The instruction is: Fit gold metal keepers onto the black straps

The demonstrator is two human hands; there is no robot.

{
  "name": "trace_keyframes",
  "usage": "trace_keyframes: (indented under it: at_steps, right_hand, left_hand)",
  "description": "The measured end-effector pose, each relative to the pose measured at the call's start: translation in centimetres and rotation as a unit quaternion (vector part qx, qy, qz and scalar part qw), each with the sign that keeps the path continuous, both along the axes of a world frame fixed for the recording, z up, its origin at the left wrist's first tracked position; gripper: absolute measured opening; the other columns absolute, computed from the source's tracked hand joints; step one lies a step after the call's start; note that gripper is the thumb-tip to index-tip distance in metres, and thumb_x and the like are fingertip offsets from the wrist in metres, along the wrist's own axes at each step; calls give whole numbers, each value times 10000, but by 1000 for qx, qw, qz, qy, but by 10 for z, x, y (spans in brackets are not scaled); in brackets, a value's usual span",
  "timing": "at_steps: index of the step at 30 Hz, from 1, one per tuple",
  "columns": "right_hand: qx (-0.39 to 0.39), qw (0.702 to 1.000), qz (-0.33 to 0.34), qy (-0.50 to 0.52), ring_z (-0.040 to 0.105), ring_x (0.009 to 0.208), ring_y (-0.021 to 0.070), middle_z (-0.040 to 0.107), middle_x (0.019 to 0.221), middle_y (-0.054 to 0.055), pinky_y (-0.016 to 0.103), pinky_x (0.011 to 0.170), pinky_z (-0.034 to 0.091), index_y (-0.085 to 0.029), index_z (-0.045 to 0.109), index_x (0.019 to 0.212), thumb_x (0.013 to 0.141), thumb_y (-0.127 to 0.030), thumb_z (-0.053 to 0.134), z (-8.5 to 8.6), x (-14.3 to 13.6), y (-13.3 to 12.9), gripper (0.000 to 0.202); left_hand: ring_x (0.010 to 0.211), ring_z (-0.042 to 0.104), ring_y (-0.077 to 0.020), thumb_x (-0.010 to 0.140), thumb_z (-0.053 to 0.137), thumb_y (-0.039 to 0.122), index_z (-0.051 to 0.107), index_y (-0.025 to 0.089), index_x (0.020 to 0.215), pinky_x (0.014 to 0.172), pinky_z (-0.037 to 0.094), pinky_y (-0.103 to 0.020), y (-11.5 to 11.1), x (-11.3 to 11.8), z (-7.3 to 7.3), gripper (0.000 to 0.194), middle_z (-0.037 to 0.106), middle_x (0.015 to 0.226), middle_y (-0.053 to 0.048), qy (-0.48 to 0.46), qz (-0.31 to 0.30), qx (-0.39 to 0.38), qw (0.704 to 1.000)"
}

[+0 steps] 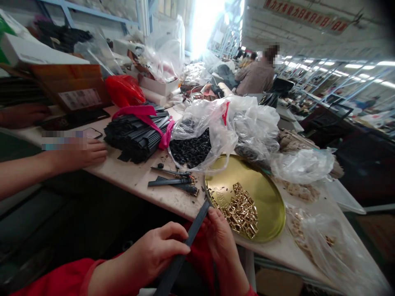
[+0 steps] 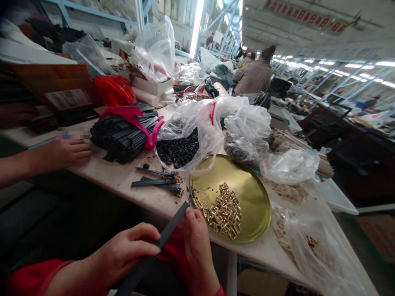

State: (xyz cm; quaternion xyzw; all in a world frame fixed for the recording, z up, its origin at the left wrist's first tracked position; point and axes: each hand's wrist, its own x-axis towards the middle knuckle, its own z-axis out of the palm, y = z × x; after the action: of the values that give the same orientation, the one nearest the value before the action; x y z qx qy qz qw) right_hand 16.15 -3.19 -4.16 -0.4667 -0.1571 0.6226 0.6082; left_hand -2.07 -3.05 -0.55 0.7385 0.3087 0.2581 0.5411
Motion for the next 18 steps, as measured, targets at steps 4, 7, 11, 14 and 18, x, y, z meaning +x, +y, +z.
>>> trace_keyframes:
  at_steps: [4,7,11,14,18]
  right_hand:
    - [-20,1000,-12,7,515,482,68,549,535,-77,187,489,437,-183,456,617,639,-354,738,-5,-2,8,331]
    - [-24,1000,11,-1,512,471,73,560,531,-72,198,486,433,-182,462,627,650,-364,731,-8,-6,11,326]
    - [-25,999,11,31,576,555,99,652,670,-27,233,547,482,-183,531,691,632,-371,743,-7,-8,12,289]
    - [-61,995,-28,68,603,640,97,689,842,11,225,606,506,-179,598,763,599,-342,767,-5,-4,13,287]
    - [-51,993,-32,100,606,636,91,678,743,-19,219,632,511,-184,616,737,592,-302,776,-4,-3,14,246]
  left_hand:
    - [795,569,-168,775,509,206,665,196,763,707,451,-248,11,6,-1,157,591,867,-54,-41,51,-160,985]
    - [569,504,-94,772,546,350,548,184,789,517,396,-187,22,21,-6,167,525,687,25,-74,95,-373,920]
    - [440,415,-44,788,514,421,486,180,875,410,302,-154,44,36,-13,258,490,690,52,-68,105,-428,895]
    - [428,418,-61,810,467,365,492,179,804,421,312,-169,56,34,-13,188,491,625,56,-15,102,-306,946]
    - [481,453,-107,834,427,349,501,190,661,474,314,-199,51,25,-8,246,502,552,40,105,90,-144,980]
